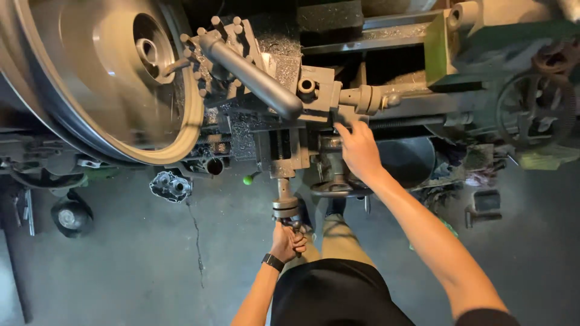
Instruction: The person operates a metal lathe, turning the handwheels and levers to feed the cutting tool against a rotating brake drum mounted on the spindle. They briefly handle a cylindrical metal part and continue adjusting the lathe controls to machine the drum.
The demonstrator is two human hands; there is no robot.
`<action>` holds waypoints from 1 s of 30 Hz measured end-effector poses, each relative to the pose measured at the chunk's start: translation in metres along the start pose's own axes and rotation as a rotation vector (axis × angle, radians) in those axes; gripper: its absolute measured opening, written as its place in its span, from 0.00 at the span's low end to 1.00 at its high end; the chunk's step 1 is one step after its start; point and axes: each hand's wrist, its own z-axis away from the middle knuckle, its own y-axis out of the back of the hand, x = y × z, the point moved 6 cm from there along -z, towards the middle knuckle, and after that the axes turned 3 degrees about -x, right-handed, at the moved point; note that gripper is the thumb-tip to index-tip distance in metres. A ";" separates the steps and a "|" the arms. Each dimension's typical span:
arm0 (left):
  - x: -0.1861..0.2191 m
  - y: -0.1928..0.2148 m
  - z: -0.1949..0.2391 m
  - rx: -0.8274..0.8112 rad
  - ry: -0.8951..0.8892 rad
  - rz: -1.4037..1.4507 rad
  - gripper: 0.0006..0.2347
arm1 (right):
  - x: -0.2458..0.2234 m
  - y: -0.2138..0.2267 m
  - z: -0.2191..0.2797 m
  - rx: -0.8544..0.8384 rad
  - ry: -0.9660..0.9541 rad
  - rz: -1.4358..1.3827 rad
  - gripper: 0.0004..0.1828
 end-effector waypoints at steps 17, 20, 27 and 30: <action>0.039 -0.412 0.116 0.329 -1.465 -2.053 0.13 | 0.023 -0.066 -0.030 -0.347 -0.069 0.124 0.19; 0.051 -0.512 0.093 0.071 -1.911 -2.218 0.15 | -0.013 -0.010 -0.009 -0.227 0.119 0.101 0.20; 0.125 -0.552 0.019 0.295 -1.910 -2.370 0.03 | 0.021 0.168 0.013 -0.205 0.191 -0.355 0.17; 0.112 -0.573 0.030 0.306 -2.021 -2.319 0.03 | 0.029 0.223 -0.029 0.178 0.244 -0.365 0.09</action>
